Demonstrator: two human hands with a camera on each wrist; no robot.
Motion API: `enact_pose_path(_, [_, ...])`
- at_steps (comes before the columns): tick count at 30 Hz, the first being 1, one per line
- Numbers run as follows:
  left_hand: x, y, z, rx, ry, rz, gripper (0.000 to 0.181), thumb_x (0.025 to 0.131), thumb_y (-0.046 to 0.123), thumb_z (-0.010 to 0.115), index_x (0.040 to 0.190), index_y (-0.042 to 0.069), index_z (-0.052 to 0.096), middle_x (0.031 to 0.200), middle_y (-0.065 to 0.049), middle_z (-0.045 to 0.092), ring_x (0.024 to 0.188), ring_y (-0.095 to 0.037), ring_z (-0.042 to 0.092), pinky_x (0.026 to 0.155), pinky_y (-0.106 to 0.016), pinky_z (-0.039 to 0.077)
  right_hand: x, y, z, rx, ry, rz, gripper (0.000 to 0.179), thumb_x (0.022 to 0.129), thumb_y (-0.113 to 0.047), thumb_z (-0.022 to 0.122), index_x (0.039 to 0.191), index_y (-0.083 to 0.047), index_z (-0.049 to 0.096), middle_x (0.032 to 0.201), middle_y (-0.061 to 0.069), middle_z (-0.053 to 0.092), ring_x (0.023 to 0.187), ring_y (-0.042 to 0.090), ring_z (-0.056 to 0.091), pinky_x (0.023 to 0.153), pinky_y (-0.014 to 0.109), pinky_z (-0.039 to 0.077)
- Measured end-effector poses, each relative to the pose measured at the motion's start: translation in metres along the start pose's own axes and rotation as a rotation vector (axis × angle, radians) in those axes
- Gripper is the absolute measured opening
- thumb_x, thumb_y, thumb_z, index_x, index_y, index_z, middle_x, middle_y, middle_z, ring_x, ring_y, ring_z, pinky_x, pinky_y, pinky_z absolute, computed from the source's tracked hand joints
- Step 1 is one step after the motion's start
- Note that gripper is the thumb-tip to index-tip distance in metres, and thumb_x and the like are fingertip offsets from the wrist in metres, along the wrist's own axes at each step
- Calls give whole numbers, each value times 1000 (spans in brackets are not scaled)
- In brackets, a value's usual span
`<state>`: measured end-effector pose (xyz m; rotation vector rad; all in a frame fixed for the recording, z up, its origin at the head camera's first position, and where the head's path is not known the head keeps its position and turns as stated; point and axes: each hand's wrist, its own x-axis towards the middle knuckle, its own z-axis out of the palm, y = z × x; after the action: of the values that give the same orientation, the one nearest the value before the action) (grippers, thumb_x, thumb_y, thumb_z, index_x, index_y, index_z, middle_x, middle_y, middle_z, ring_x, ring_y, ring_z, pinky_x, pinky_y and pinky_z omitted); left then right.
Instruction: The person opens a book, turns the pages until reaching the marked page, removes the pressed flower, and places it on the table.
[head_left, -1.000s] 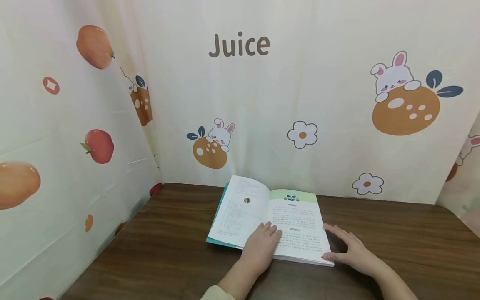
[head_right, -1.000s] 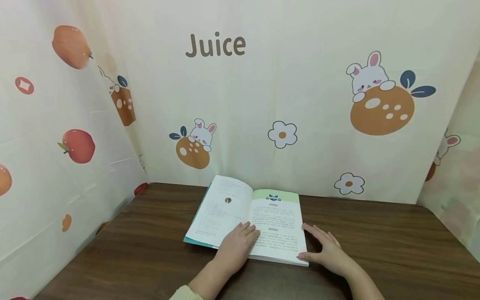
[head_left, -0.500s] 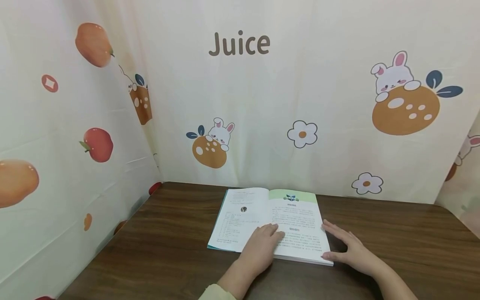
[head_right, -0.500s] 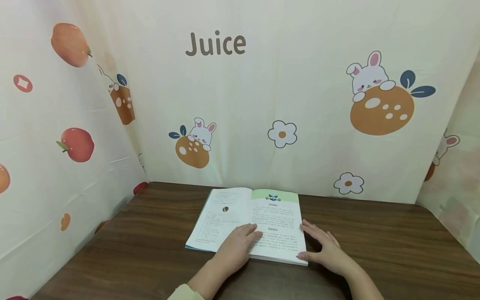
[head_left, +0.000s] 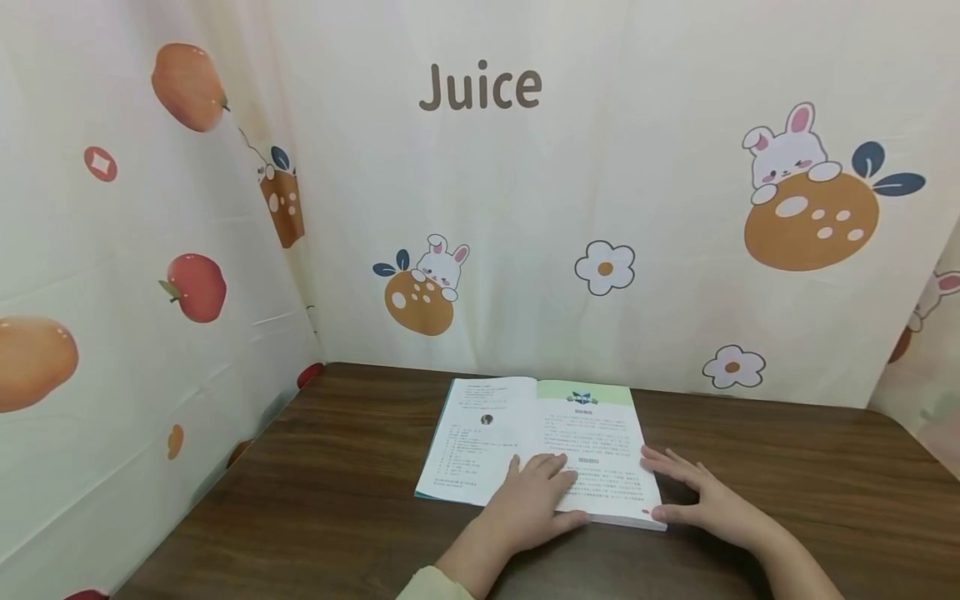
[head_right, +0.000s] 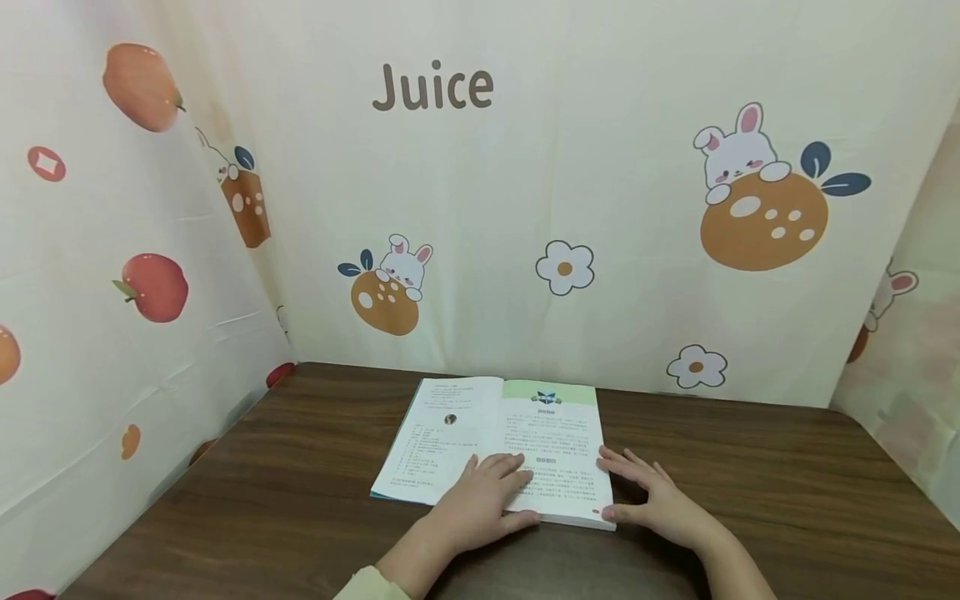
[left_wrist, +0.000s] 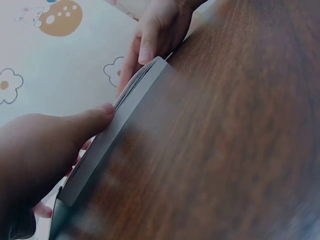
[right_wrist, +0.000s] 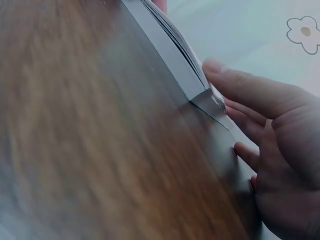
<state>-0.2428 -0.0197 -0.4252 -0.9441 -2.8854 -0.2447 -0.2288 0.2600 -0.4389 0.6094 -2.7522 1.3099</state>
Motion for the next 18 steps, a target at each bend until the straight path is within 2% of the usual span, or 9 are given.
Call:
enact_pose_path(3, [0,0,0,-10,-7,-18,59,83,66,46,129,29,55,139,8,43,130,-12,35,102,-54,29,-1,0,0,8,0,-8,61,76,-27,74,130,-11,53,142,20,37,138,29,13,98,70,-3])
enact_pose_path(9, [1,-1,2,-8,12,-24,60,82,68,45,127,30,56,138,8,45,128,-12,36,102,-55,29,3,-1,2,10,15,23,56,77,-26,74,127,-9,56,140,20,39,131,52,12,97,71,-2])
enact_pose_path(14, [1,-1,3,6,38,-16,59,83,68,42,126,30,57,136,8,46,126,-12,38,101,-55,30,5,-2,3,1,40,82,51,79,-28,72,125,-10,58,140,17,41,131,50,14,98,69,1])
enact_pose_path(18, [1,-1,3,29,52,-9,57,86,67,39,125,31,57,136,9,47,126,-12,39,100,-55,31,5,-3,4,-2,53,84,50,79,-28,72,125,-11,58,140,17,42,131,50,15,98,70,2])
